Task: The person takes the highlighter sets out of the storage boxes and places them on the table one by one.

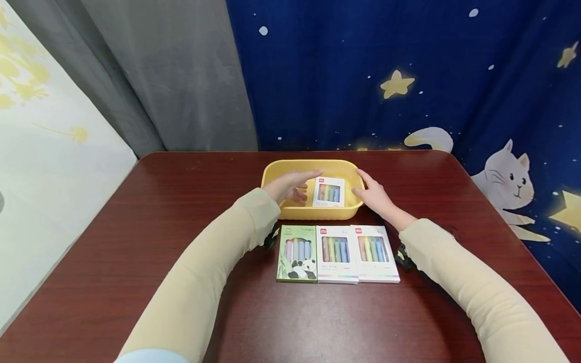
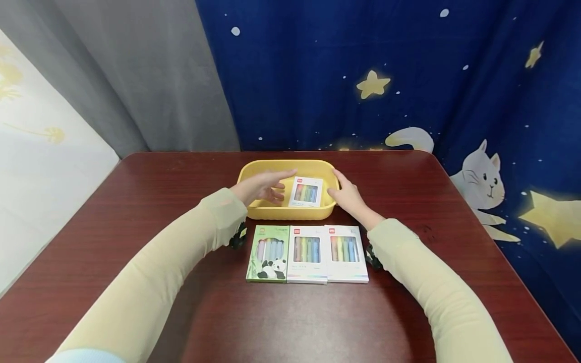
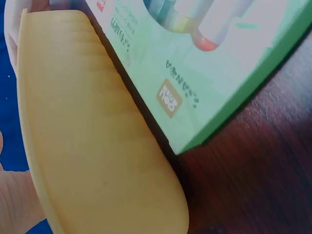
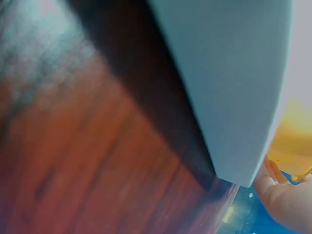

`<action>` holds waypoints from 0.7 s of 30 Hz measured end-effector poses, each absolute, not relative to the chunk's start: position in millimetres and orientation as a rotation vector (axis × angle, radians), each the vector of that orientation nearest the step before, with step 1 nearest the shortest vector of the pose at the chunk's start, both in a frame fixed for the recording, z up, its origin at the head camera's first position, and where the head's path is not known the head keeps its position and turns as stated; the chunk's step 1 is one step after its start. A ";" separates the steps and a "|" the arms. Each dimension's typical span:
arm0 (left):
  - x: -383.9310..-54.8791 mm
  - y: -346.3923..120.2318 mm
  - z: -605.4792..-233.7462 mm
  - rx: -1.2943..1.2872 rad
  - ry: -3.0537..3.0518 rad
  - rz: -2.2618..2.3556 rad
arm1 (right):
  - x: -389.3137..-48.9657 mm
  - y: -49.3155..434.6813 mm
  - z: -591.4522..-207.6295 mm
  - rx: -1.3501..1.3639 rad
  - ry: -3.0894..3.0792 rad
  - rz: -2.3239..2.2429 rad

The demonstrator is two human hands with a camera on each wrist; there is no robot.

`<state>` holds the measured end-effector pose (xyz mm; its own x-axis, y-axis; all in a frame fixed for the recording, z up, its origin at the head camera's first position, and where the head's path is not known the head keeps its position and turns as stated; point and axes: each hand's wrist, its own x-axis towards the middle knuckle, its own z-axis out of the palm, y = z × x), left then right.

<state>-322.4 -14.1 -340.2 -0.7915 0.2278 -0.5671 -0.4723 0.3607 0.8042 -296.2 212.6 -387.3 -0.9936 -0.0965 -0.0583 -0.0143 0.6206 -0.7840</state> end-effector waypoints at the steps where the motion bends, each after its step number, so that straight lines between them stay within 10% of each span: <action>1: -322.1 -13.4 -340.9 -0.203 2.021 1.461 | -296.1 212.6 -387.4 -0.092 2.743 -1.324; 21: -327.6 9.2 -348.2 -0.250 1.936 1.508 | -295.2 212.3 -387.4 -0.094 2.739 -1.329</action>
<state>-327.6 9.2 -348.2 -0.7626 0.2403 -0.6005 -0.5234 0.3162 0.7912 -295.2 212.3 -387.4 -0.9935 -0.0971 -0.0591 -0.0137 0.6182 -0.7859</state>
